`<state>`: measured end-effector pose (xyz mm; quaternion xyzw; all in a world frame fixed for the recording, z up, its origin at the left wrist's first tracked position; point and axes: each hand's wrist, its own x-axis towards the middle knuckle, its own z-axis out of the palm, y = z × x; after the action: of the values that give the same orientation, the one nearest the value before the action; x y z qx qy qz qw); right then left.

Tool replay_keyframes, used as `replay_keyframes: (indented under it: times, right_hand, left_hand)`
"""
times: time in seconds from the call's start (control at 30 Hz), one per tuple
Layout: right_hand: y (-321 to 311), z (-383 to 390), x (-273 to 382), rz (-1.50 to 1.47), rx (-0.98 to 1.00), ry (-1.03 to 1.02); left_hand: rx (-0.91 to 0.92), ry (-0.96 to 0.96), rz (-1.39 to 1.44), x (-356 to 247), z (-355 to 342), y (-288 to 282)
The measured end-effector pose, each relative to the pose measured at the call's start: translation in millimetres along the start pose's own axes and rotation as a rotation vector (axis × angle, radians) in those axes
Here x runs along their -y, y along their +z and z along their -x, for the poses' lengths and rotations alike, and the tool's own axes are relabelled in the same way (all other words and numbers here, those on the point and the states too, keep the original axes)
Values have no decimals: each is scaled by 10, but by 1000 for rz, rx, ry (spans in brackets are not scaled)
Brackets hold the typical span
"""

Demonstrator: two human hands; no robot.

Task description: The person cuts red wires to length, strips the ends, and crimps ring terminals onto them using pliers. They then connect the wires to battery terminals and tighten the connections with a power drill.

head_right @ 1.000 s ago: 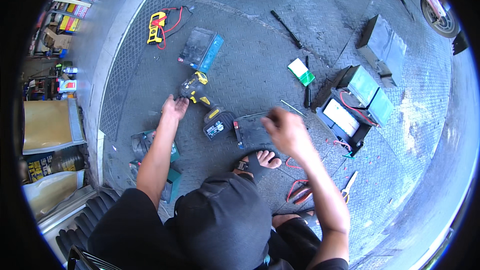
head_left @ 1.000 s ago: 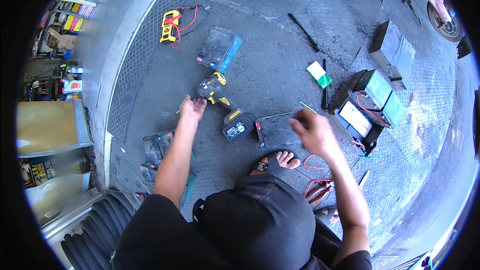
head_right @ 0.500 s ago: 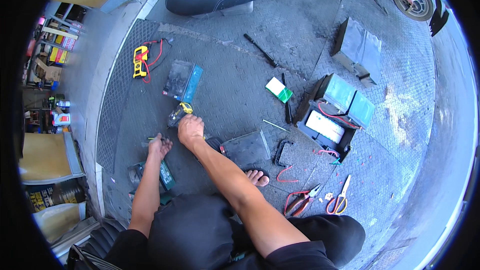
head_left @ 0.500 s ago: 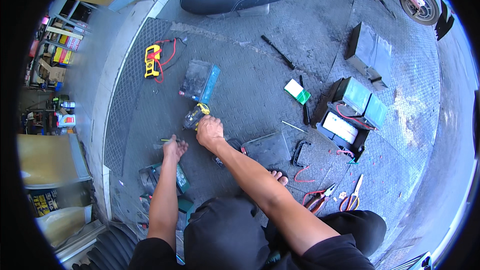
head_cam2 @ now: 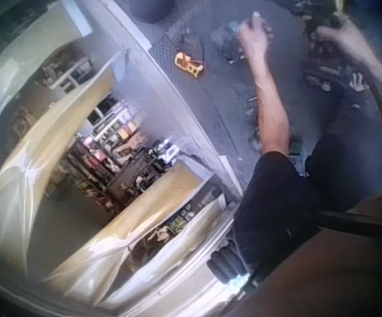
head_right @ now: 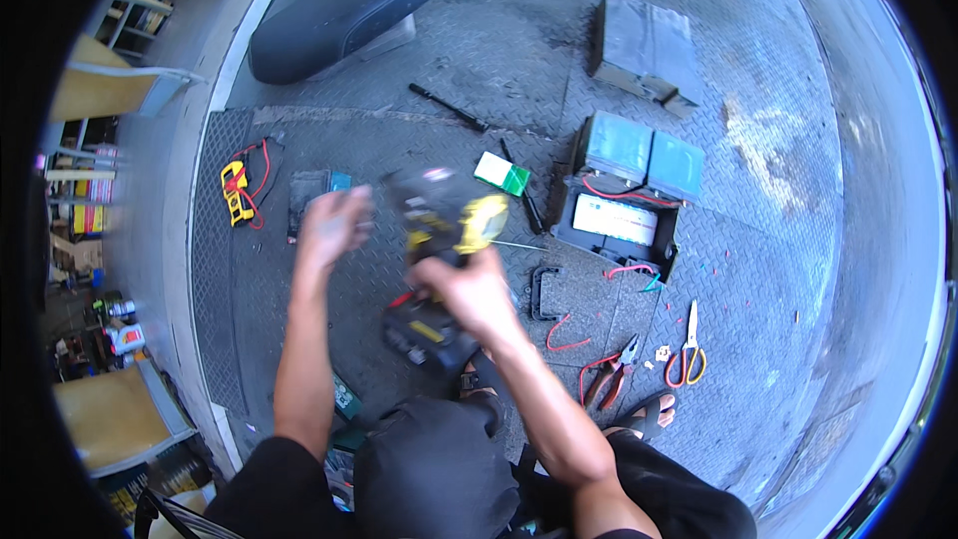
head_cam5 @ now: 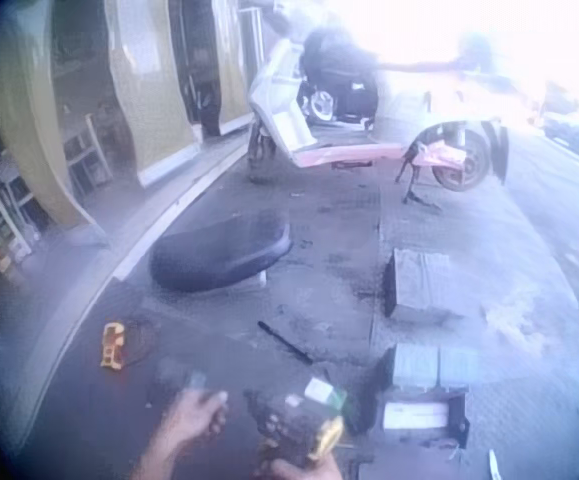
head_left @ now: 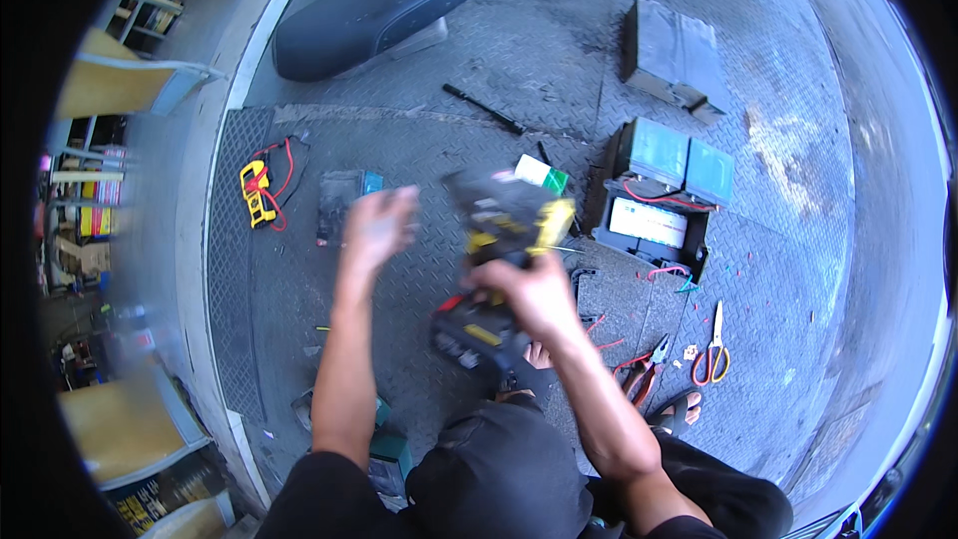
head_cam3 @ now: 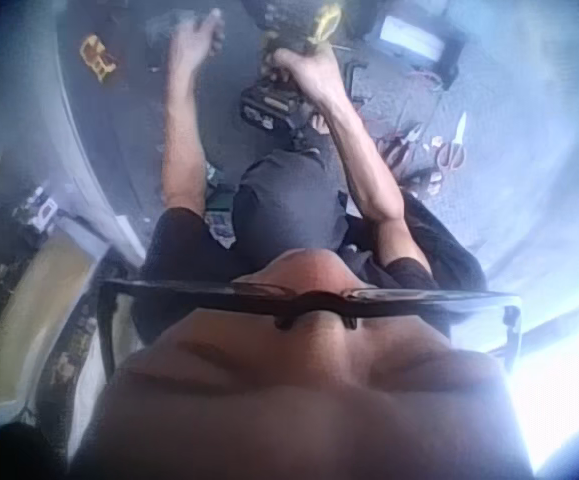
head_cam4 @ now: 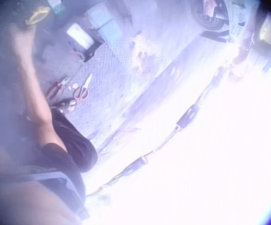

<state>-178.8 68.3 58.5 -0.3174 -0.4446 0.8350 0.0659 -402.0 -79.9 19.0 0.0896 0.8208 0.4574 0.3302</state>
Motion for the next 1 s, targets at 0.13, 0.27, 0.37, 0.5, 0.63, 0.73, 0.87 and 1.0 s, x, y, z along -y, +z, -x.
replay_keyframes:
  times: [0.13, 0.27, 0.37, 0.5, 0.63, 0.73, 0.87, 1.0]
  right_hand:
    - [-880, 581, 336, -229, -420, -156]
    - [-1475, 1360, 296, -307, -611, -309]
    - [-1716, 1760, 99, -319, -659, -309]
    - [-1803, 2013, -402, -263, -729, -279]
    - [-1810, 1971, -953, 300, -735, -414]
    - [-1707, 1846, -1196, 738, -666, -441]
    - [-1508, 1699, -1168, 189, -593, -461]
    - [-1454, 1720, -956, 595, -649, -494]
  left_hand:
    - [497, -106, -376, -220, -571, 1827]
    - [440, -117, -646, 26, -733, 2652]
    - [333, -78, -445, 217, -747, 2757]
    - [228, -442, 164, 165, -499, 2608]
    - [225, -554, 636, -277, 77, 2320]
    - [349, -483, 603, -593, 557, 2420]
    - [450, -355, 468, -915, 939, 2676]
    - [516, -313, 395, -1045, 1075, 2746]
